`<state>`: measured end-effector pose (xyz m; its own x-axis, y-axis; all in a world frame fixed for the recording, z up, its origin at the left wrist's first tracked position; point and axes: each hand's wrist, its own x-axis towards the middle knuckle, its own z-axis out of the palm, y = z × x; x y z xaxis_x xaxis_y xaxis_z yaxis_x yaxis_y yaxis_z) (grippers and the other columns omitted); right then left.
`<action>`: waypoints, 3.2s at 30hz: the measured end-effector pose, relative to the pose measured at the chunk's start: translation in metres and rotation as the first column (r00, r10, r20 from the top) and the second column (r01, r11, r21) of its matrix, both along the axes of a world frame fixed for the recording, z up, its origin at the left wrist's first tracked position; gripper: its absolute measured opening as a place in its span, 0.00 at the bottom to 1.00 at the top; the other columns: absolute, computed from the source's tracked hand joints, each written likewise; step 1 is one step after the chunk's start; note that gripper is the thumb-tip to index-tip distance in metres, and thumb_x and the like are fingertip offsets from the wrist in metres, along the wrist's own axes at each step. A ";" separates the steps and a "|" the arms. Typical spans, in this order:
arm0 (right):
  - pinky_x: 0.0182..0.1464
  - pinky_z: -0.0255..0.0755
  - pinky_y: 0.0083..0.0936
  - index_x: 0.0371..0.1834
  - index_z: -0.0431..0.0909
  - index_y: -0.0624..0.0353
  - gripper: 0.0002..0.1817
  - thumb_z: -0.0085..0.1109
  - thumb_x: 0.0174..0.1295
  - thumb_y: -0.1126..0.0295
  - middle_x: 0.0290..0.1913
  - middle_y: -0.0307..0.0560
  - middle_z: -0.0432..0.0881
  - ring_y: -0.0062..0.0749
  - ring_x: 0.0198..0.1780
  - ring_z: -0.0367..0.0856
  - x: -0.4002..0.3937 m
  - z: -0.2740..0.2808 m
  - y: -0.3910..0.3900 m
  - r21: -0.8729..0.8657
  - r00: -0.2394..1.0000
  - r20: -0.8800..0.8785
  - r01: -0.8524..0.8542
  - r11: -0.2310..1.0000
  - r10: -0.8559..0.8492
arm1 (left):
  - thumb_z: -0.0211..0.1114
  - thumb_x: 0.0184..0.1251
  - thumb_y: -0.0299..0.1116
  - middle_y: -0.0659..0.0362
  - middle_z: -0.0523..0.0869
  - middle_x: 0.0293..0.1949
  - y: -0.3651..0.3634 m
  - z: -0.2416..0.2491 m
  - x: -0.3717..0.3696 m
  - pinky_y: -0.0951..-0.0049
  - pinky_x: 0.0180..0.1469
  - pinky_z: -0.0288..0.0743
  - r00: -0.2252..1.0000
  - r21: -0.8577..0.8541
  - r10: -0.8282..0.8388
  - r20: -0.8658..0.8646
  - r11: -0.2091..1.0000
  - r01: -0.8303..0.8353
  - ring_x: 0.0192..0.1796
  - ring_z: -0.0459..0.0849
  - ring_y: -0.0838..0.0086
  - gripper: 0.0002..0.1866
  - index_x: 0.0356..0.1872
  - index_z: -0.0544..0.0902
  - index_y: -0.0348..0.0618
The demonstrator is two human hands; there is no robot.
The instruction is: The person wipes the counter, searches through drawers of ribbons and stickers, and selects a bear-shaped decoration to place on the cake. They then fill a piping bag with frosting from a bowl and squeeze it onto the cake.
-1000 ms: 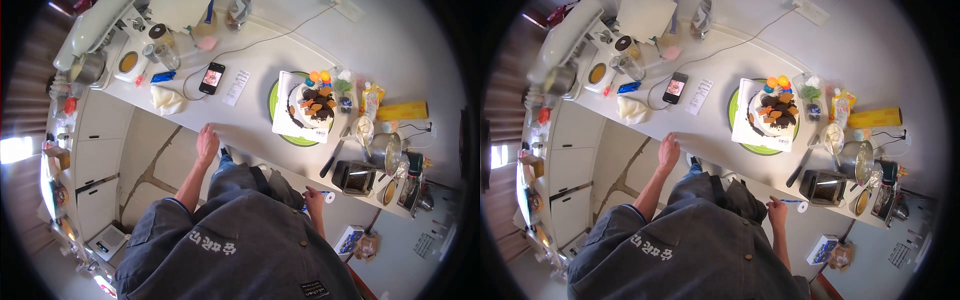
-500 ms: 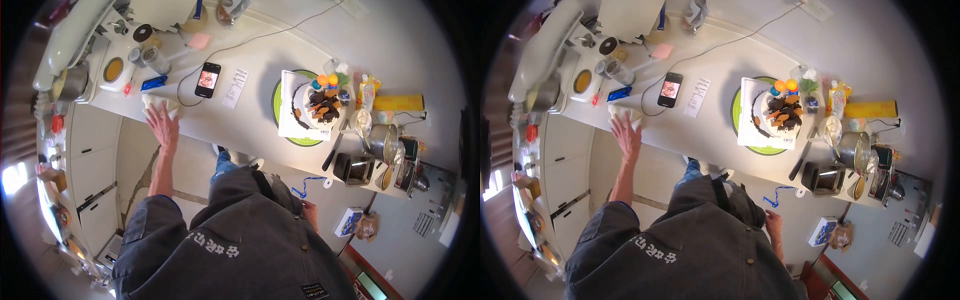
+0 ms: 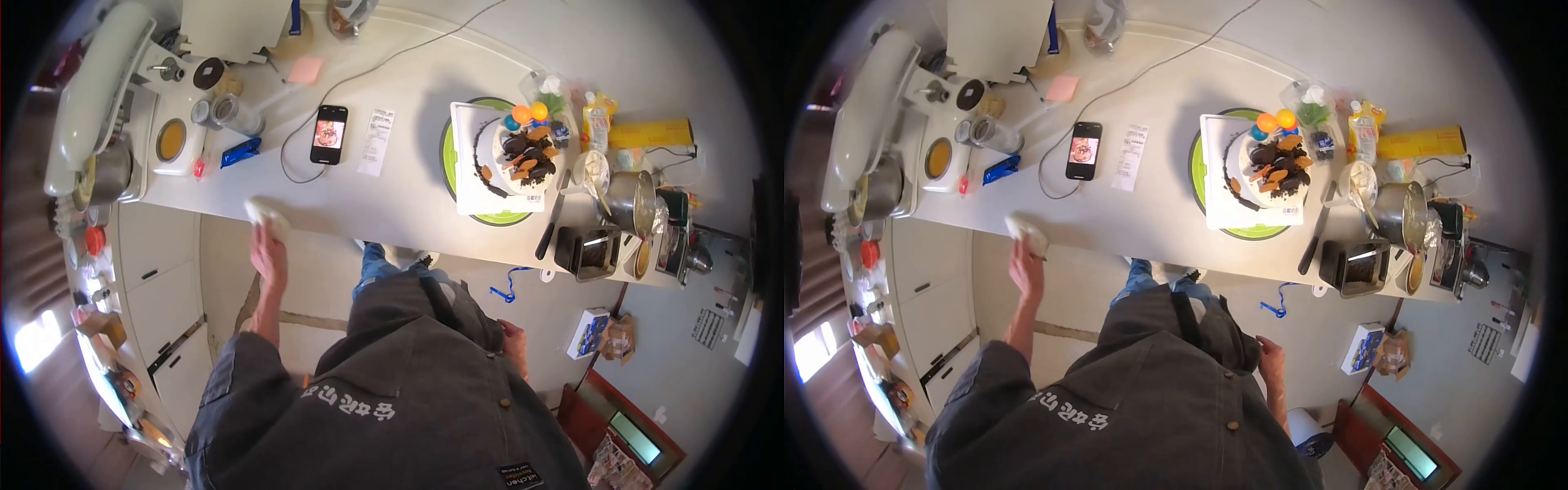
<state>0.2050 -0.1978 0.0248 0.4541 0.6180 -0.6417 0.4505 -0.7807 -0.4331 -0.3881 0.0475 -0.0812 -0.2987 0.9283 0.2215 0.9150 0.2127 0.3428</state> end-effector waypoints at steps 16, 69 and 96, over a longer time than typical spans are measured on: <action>0.43 0.82 0.27 0.60 0.87 0.60 0.19 0.64 0.67 0.69 0.33 0.50 0.91 0.27 0.35 0.88 0.059 0.022 -0.012 -0.022 0.997 -0.033 0.073 0.997 -0.074 | 0.57 0.69 0.23 0.38 0.66 0.77 0.088 -0.009 0.327 0.56 0.80 0.63 0.756 -0.084 -0.577 0.308 0.775 0.626 0.81 0.61 0.45 0.28 0.72 0.74 0.39; 0.53 0.85 0.36 0.59 0.89 0.48 0.20 0.61 0.63 0.64 0.41 0.48 0.93 0.42 0.43 0.92 -0.089 -0.162 -0.497 -0.068 0.163 -0.016 0.984 0.164 -0.986 | 0.65 0.70 0.39 0.48 0.90 0.29 -0.173 -0.120 0.672 0.64 0.31 0.82 0.291 -0.847 -0.828 0.480 -0.350 0.401 0.30 0.89 0.63 0.14 0.32 0.86 0.37; 0.40 0.83 0.32 0.64 0.85 0.58 0.19 0.61 0.72 0.67 0.33 0.52 0.90 0.29 0.29 0.88 0.260 0.015 -1.077 0.514 -0.848 0.042 0.472 -0.716 -0.529 | 0.67 0.61 0.40 0.47 0.84 0.22 -0.729 -0.145 1.216 0.47 0.32 0.80 -0.924 -0.509 0.041 0.381 -0.824 -0.247 0.29 0.87 0.50 0.14 0.22 0.83 0.42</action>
